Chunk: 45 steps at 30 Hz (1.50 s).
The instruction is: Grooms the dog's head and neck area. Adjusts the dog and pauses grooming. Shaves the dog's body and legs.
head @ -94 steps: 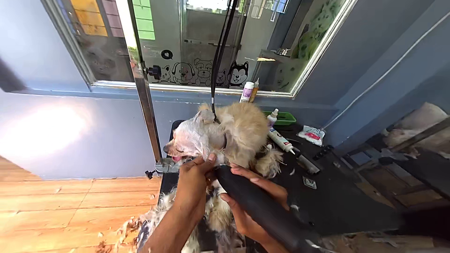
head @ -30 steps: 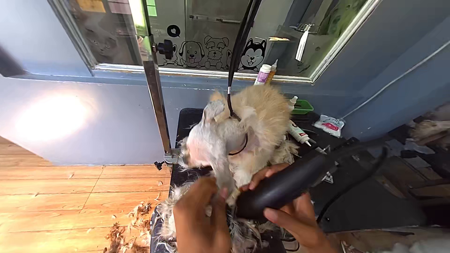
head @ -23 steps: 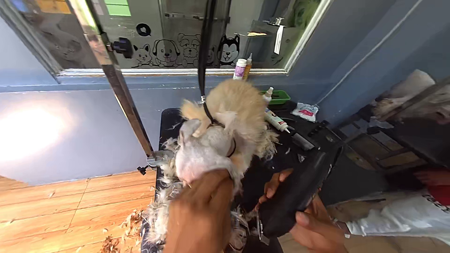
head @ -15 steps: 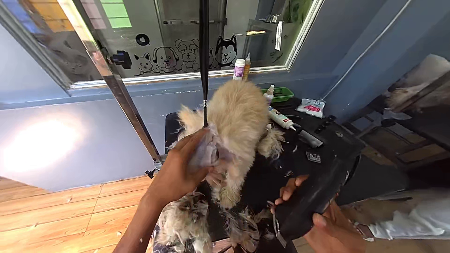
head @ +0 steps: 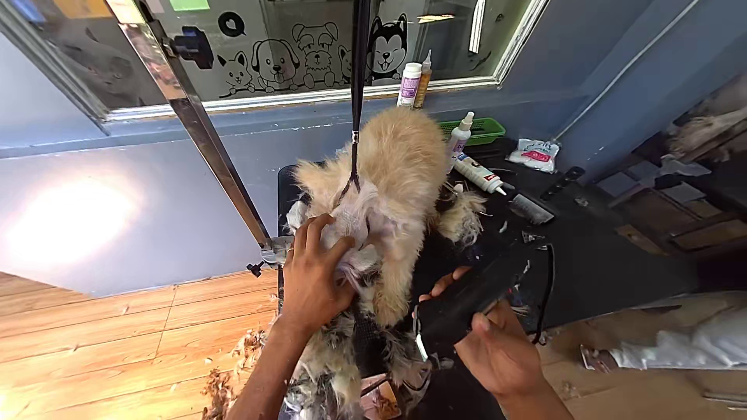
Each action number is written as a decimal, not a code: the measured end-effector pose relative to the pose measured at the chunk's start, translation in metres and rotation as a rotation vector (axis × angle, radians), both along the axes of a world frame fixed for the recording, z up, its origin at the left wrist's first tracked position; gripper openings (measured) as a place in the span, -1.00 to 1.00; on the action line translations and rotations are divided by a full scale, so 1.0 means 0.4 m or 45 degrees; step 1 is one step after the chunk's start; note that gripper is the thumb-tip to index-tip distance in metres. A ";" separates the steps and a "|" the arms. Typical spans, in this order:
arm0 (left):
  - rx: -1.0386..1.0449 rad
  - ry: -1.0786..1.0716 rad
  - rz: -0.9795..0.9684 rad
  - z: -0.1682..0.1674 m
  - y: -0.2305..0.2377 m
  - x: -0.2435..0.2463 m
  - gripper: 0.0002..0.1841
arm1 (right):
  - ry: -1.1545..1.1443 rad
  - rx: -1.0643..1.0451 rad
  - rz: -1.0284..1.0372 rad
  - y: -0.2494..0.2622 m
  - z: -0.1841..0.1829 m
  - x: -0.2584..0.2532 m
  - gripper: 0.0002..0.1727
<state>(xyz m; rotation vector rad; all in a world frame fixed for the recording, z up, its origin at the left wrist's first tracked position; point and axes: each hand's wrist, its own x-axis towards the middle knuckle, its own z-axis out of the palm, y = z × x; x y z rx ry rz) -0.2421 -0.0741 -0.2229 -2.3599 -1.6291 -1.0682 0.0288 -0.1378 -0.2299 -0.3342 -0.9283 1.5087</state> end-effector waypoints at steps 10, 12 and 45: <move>-0.119 -0.363 -0.203 0.011 0.054 -0.066 -0.56 | 0.088 -0.360 -0.315 0.000 0.008 -0.055 -0.48; -0.174 -0.458 -0.234 0.015 0.066 -0.076 -0.56 | 0.101 -0.378 -0.363 0.008 0.004 -0.063 -0.45; -0.285 -1.033 -0.699 0.006 0.095 -0.131 -0.60 | -0.515 0.554 -0.895 0.123 0.006 -0.277 -0.25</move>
